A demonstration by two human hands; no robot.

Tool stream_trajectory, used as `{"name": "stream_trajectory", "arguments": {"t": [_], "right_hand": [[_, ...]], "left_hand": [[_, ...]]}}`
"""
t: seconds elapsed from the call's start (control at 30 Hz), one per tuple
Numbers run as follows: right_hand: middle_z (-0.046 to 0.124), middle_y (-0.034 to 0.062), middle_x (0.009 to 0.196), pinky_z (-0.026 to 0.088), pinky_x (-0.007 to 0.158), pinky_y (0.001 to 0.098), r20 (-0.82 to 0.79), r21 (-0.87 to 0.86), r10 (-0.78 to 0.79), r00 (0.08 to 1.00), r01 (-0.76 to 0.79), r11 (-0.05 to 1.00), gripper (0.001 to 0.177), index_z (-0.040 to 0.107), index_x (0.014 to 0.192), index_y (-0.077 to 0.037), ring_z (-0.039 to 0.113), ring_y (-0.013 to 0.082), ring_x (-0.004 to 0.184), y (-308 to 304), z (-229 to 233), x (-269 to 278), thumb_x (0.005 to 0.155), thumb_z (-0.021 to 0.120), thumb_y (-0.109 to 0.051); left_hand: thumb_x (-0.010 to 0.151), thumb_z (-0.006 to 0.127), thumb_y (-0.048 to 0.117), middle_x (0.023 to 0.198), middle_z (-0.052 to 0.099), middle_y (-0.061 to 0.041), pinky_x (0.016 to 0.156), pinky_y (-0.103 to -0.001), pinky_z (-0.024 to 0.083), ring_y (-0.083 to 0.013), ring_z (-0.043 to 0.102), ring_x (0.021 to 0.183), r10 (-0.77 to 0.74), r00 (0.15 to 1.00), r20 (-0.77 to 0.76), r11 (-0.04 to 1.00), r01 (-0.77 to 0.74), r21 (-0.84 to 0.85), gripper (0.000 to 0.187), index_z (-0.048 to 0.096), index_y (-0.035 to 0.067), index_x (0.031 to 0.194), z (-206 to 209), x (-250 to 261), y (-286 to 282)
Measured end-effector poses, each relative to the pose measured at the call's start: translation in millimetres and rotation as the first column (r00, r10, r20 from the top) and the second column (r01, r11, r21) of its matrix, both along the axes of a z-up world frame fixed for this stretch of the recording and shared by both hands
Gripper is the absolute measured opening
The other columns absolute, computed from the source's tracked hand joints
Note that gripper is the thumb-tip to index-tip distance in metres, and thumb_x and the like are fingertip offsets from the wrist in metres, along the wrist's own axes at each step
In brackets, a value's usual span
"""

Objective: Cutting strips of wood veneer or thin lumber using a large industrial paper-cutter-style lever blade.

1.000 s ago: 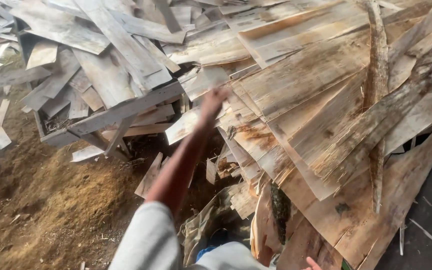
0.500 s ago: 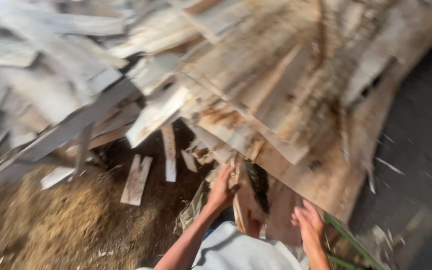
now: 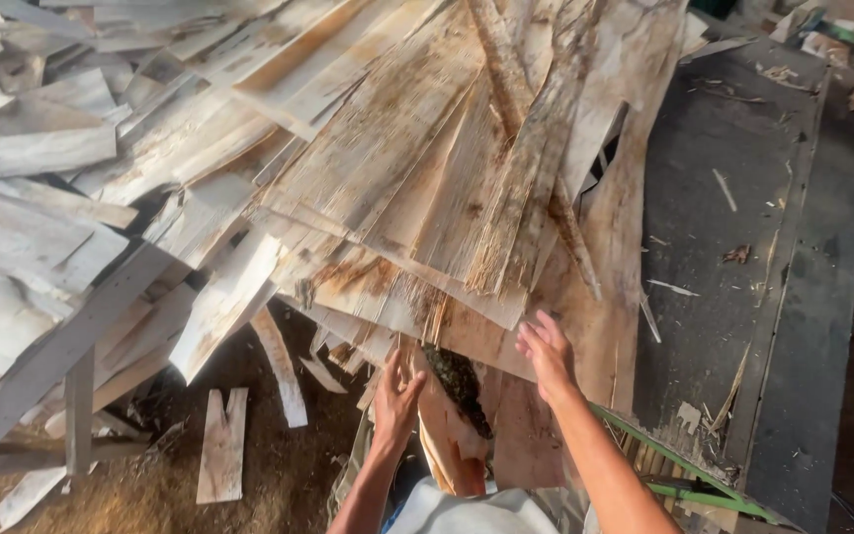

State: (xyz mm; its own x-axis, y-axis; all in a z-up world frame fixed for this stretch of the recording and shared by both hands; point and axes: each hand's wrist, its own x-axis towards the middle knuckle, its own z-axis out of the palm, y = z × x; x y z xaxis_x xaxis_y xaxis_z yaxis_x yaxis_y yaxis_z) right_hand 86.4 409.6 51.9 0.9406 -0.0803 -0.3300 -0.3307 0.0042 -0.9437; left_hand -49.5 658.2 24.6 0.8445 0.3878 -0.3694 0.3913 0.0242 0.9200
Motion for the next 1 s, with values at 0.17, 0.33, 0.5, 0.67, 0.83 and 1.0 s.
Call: {"name": "stream_trajectory", "arguments": {"t": [0.17,0.33,0.5,0.67,0.83,1.0], "right_hand": [[0.067,0.0132,0.11,0.055,0.077,0.0317,-0.002,0.066,-0.05,0.999,0.05,0.997,0.08,0.035,0.155,0.002,0.064,0.0162,0.086,0,-48,55,0.09,0.076,-0.022],[0.068,0.0143,0.098,0.057,0.071,0.0348,-0.119,0.261,-0.06,0.991,0.09,0.961,0.086,0.018,0.155,0.002,0.066,0.0201,0.078,16,-8,84,0.091,0.073,-0.015],[0.063,0.0062,0.08,0.058,0.063,0.0308,-0.033,0.289,-0.028,0.999,0.036,0.957,0.044,0.052,0.132,0.005,0.059,0.0128,0.066,19,57,75,0.094,0.066,-0.012],[0.061,0.0062,0.076,0.057,0.062,0.029,-0.012,0.259,-0.012,1.0,0.014,0.966,0.027,0.061,0.113,0.001,0.06,0.0147,0.065,3,94,-18,0.09,0.067,-0.012],[0.069,0.0107,0.084,0.057,0.07,0.0354,-0.199,0.171,0.13,0.971,-0.096,0.981,0.035,0.065,0.11,0.007,0.067,0.019,0.075,-38,32,-112,0.086,0.073,-0.017],[0.063,0.0131,0.143,0.042,0.112,0.0441,-0.317,-0.248,0.259,0.912,-0.344,0.906,0.059,0.065,0.136,-0.007,0.06,0.0248,0.131,-76,-27,-120,0.085,0.071,-0.036]], "left_hand": [[0.092,0.066,0.039,0.15,0.054,-0.017,0.097,-0.052,0.058,-0.0338,0.066,0.124,-0.009,0.999,-0.05,0.996,0.014,0.09,0.062,0.05,0.02,0.149,-10,-19,-2],[0.092,0.066,0.036,0.14,0.065,-0.017,0.095,-0.05,0.061,-0.0296,0.066,0.125,0.011,0.998,0.066,0.997,-0.016,0.07,0.054,0.06,0.015,0.141,-10,-30,6],[0.089,0.069,0.043,0.138,0.068,-0.017,0.102,-0.045,0.057,-0.0317,0.068,0.124,-0.002,0.985,0.173,0.998,0.011,-0.054,0.064,0.06,0.006,0.141,-20,-16,23],[0.09,0.056,0.058,0.143,0.061,-0.018,0.102,-0.046,0.057,-0.031,0.064,0.128,-0.151,0.982,0.112,0.966,0.171,-0.193,0.075,0.051,0.01,0.148,19,23,20],[0.09,0.053,0.062,0.147,0.054,-0.015,0.101,-0.046,0.056,-0.0301,0.063,0.126,-0.34,0.94,0.032,0.808,0.309,-0.501,0.077,0.044,0.016,0.151,43,55,-21],[0.091,0.077,0.027,0.113,0.078,-0.016,0.084,-0.037,0.061,-0.0232,0.073,0.093,-0.44,0.887,0.141,0.839,0.462,-0.287,0.047,0.07,-0.001,0.128,-72,70,-68]]}}
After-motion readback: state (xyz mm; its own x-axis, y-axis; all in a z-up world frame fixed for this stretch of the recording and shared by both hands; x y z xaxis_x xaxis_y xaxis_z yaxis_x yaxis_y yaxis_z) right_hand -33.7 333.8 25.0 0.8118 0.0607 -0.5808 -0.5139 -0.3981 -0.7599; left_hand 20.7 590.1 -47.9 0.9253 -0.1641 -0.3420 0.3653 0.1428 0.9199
